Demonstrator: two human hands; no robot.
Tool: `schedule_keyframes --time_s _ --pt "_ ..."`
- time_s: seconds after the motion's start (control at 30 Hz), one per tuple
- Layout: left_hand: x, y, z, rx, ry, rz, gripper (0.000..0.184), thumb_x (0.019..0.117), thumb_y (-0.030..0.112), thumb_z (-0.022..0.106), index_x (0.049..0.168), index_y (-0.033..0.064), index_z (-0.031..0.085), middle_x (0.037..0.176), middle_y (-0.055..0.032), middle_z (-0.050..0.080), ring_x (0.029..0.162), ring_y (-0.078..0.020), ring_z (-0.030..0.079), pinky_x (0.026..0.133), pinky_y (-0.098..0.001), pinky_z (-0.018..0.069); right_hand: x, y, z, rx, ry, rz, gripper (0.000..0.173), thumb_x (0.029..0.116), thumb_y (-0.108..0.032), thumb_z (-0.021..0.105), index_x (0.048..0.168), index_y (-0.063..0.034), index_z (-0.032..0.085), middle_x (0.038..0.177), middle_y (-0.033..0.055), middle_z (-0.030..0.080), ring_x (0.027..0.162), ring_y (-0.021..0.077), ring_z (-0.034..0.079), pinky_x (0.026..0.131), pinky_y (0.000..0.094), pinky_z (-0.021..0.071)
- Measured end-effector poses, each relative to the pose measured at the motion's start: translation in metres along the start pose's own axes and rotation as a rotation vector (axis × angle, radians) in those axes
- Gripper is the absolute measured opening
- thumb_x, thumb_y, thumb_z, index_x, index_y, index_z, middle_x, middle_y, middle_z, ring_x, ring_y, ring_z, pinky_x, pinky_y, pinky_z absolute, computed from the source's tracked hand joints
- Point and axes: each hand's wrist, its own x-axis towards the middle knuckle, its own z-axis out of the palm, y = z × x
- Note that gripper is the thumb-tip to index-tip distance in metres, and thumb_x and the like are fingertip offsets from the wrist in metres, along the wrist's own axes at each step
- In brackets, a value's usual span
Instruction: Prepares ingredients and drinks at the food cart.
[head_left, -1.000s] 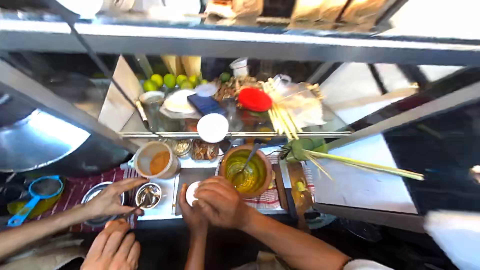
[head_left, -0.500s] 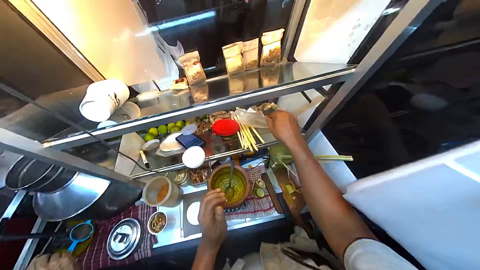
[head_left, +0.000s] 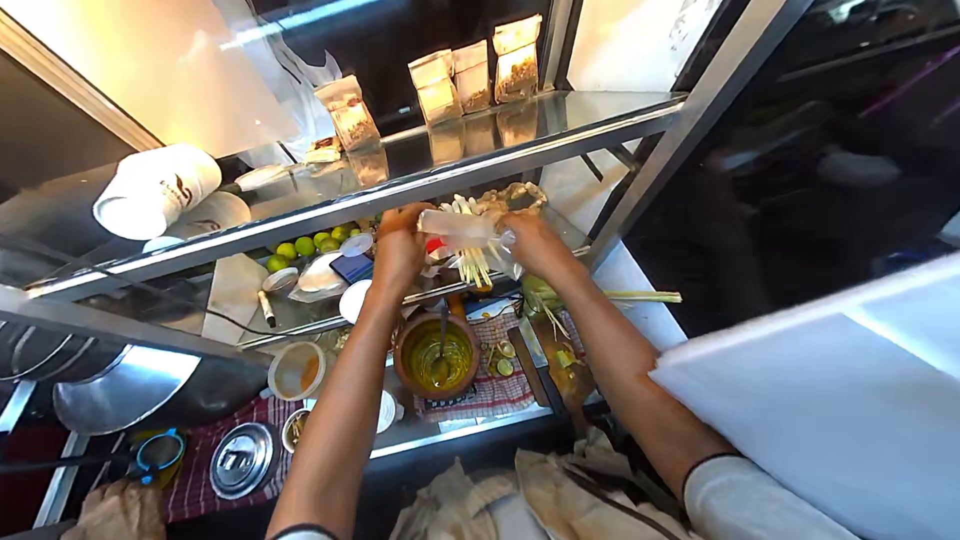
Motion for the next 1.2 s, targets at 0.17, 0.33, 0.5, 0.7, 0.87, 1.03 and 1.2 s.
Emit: schedule_keyframes --time_s 0.17,0.33,0.5,0.7,0.87,1.03,1.2 --pt "-0.028 -0.001 -0.044 0.022 0.066 -0.171 0.026 0.0987 0.016 0.06 0.121 0.0093 0.07 0.11 -0.0089 0.074 0.101 -0.0178 0.07 0.092 -0.0406 0.0558 0.034 0.023 -0.008 -0.049 0.096 0.258 0.034 0.0998 -0.013 0.061 0.127 0.0078 0.062 0.13 0.0324 0.059 0.122 0.05 0.058 0.101 0.0646 0.0487" --pt "-0.052 0.016 -0.048 0.077 0.206 -0.209 0.022 0.0969 0.026 0.064 0.108 0.0087 0.069 0.086 -0.004 0.071 0.071 -0.0143 0.065 0.066 -0.0368 0.0547 0.03 -0.014 -0.031 -0.031 0.275 0.103 0.081 0.0947 -0.064 0.059 0.142 0.0015 0.054 0.143 0.0286 0.052 0.136 0.0464 0.048 0.114 0.064 0.0346" --pt "-0.058 0.003 -0.037 -0.196 0.465 -0.06 0.023 0.1003 0.012 0.054 0.115 -0.0018 0.064 0.103 -0.0098 0.07 0.095 -0.0131 0.068 0.086 -0.0335 0.0568 -0.005 -0.019 0.009 0.104 -0.075 -0.131 0.047 0.1043 -0.037 0.055 0.143 -0.0103 0.058 0.141 0.0175 0.058 0.131 0.0373 0.056 0.108 0.0615 0.0446" --pt "-0.115 0.005 -0.058 -0.67 0.939 -0.128 0.034 0.1029 0.003 0.045 0.137 0.0003 0.041 0.119 -0.0035 0.062 0.107 -0.0122 0.064 0.093 -0.0371 0.0574 -0.01 0.009 0.032 0.005 -0.14 0.044 0.043 0.1061 -0.026 0.053 0.14 -0.0008 0.056 0.14 0.0271 0.055 0.131 0.0457 0.053 0.108 0.0605 0.046" --pt "-0.178 0.009 -0.09 -0.565 0.739 -0.273 0.023 0.102 0.015 0.05 0.122 0.0035 0.055 0.1 0.0026 0.065 0.09 -0.004 0.065 0.078 -0.0252 0.057 0.004 0.006 0.021 0.06 -0.108 0.184 0.028 0.1005 -0.017 0.061 0.116 0.005 0.068 0.123 0.0299 0.062 0.119 0.0457 0.06 0.101 0.0623 0.0487" --pt "-0.176 0.031 -0.083 0.006 0.12 -0.338 0.016 0.0964 0.021 0.066 0.104 0.0077 0.072 0.089 -0.0059 0.07 0.073 -0.0162 0.066 0.066 -0.0397 0.0572 0.012 -0.016 -0.001 0.018 0.08 0.173 0.057 0.1042 -0.045 0.052 0.129 0.005 0.064 0.138 0.0291 0.057 0.133 0.0459 0.052 0.111 0.0616 0.0416" --pt "-0.18 0.033 -0.05 0.052 0.066 -0.339 0.012 0.094 0.022 0.068 0.097 0.0112 0.072 0.079 -0.0019 0.068 0.067 -0.0146 0.063 0.061 -0.0391 0.0545 -0.057 -0.123 -0.01 0.485 -0.333 -0.333 0.075 0.091 -0.046 0.073 0.151 -0.0098 0.047 0.134 0.0091 0.064 0.12 0.0195 0.064 0.1 0.0427 0.0557"
